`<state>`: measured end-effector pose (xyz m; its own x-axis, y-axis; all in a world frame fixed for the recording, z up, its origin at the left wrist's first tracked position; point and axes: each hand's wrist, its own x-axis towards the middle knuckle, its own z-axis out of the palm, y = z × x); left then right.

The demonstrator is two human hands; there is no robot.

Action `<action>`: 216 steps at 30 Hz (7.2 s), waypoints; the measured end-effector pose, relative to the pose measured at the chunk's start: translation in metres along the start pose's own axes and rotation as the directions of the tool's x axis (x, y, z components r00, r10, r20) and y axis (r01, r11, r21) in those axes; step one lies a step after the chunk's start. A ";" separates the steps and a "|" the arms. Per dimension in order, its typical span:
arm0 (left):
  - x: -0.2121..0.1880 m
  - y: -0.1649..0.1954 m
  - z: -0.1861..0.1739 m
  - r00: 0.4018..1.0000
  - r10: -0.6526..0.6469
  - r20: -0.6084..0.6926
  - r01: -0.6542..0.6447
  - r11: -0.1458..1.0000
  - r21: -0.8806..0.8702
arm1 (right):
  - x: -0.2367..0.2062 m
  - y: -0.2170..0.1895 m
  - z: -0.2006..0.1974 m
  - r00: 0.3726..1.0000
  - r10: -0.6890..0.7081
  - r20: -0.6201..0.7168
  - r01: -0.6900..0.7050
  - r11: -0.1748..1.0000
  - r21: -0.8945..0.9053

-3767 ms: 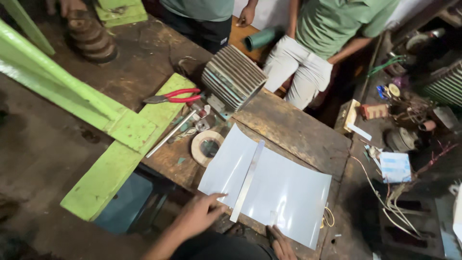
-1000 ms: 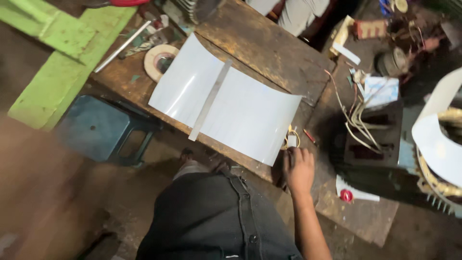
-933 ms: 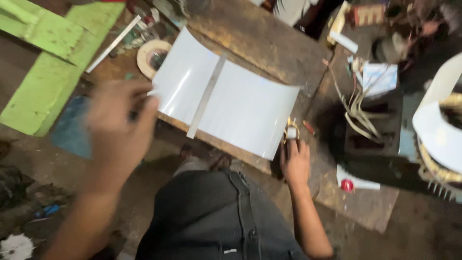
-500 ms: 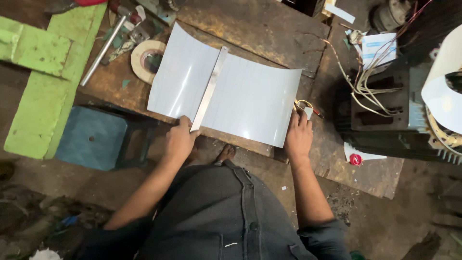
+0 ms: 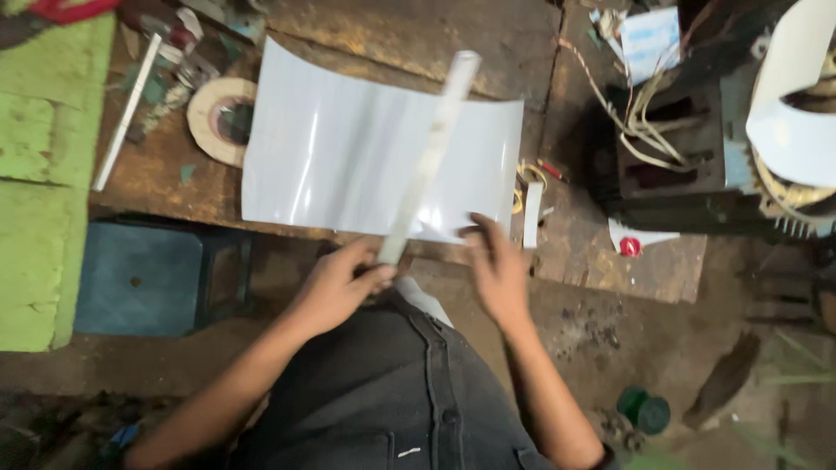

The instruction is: The person lays a steel ruler across a flexible white sheet on a workbench and marks straight lines along it with a pen, repeating across the sheet. They then pick up scissors and cut the sheet lengthwise into narrow strips, holding the sheet up while cutting.

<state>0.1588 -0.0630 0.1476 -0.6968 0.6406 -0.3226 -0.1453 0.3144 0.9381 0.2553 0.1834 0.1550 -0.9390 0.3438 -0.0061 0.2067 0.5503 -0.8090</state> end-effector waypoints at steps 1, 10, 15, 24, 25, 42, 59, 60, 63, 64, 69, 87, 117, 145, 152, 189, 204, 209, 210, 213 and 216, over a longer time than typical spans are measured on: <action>0.004 0.006 0.006 0.998 0.031 0.051 -0.033 0.999 0.035 | -0.003 -0.007 0.016 0.997 0.033 0.066 -0.048 0.972 0.229; 0.025 -0.024 -0.020 0.947 0.318 0.034 -0.201 0.510 0.836 | 0.011 0.081 -0.050 0.918 0.195 -0.345 -0.278 0.938 -0.210; 0.030 -0.061 -0.066 0.895 0.440 -0.072 -0.096 0.347 0.933 | 0.044 0.111 -0.080 0.907 -0.168 -0.386 -0.149 0.729 -0.668; 0.007 -0.096 -0.062 0.908 0.378 -0.183 0.060 0.314 0.947 | 0.007 0.096 -0.030 0.969 -0.237 -0.070 0.129 0.729 -0.672; 0.005 -0.097 -0.060 0.908 0.376 -0.186 0.068 0.307 0.949 | 0.007 0.097 -0.032 0.962 -0.242 -0.124 0.087 0.708 -0.701; 0.014 -0.085 -0.048 0.901 0.377 -0.213 0.095 0.307 0.947 | 0.075 0.080 -0.038 0.992 -0.110 -0.066 0.007 0.561 -0.828; 0.097 -0.090 -0.048 0.836 0.533 -0.134 -0.085 0.367 0.926 | -0.098 0.134 -0.057 0.818 0.560 -0.127 -0.534 0.823 0.194; 0.104 -0.092 -0.049 0.834 0.536 -0.129 -0.108 0.389 0.915 | -0.114 0.134 -0.045 0.793 0.600 -0.103 -0.564 0.788 0.246; 0.124 -0.096 -0.055 0.813 0.572 -0.107 -0.170 0.411 0.896 | -0.148 0.128 -0.017 0.685 0.729 0.016 -0.702 0.653 0.285; 0.127 -0.097 -0.057 0.813 0.573 -0.104 -0.179 0.417 0.891 | -0.152 0.125 -0.009 0.683 0.730 0.025 -0.714 0.660 0.234; 0.134 -0.102 -0.064 0.810 0.580 -0.086 -0.207 0.420 0.884 | -0.137 0.106 0.025 0.708 0.707 -0.011 -0.705 0.705 -0.076; 0.144 -0.009 0.020 0.713 0.701 -0.017 -0.453 0.479 0.752 | -0.036 0.075 0.037 0.973 0.218 -0.081 -0.222 0.770 -0.598; 0.453 0.055 0.249 0.765 0.165 0.622 -0.633 0.019 0.774 | 0.037 0.133 -0.055 0.887 0.202 0.416 -0.070 0.947 -0.313; 0.577 0.091 0.234 0.924 0.345 0.163 -0.378 0.772 0.510 | 0.046 0.180 -0.043 0.878 0.205 0.433 -0.135 0.973 -0.187; 0.596 0.114 0.287 0.773 0.620 0.135 -0.458 0.397 0.795 | 0.043 0.198 -0.035 0.865 0.221 0.451 -0.129 0.966 -0.224; 0.146 -0.036 0.012 0.783 0.434 -0.446 0.277 0.398 0.874 | 0.046 0.132 -0.036 0.946 0.185 0.264 -0.107 0.952 -0.286; 0.130 -0.066 -0.035 0.801 0.559 -0.216 -0.018 0.383 0.924 | -0.047 0.049 -0.008 0.905 0.425 -0.026 -0.397 0.819 -0.414; 0.129 -0.078 -0.032 0.763 0.587 -0.271 -0.014 0.434 0.901 | -0.078 0.067 0.001 0.909 0.410 -0.071 -0.405 0.836 -0.370; 0.129 -0.081 -0.032 0.768 0.580 -0.273 -0.016 0.443 0.896 | -0.085 0.074 0.002 0.894 0.445 -0.062 -0.437 0.831 -0.343; 0.128 -0.087 -0.030 0.750 0.603 -0.273 -0.031 0.444 0.896 | -0.097 0.096 0.004 0.833 0.553 0.010 -0.538 0.814 -0.219; 0.126 -0.088 -0.030 0.739 0.618 -0.268 -0.060 0.456 0.888 | -0.096 0.107 0.004 0.807 0.551 0.212 -0.578 0.811 0.090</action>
<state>0.0631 -0.0310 0.0281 -0.7929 0.4801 0.3752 0.5990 0.7270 0.3356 0.3668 0.2063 0.0666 -0.7022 0.4190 -0.5756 0.6854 0.1790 -0.7058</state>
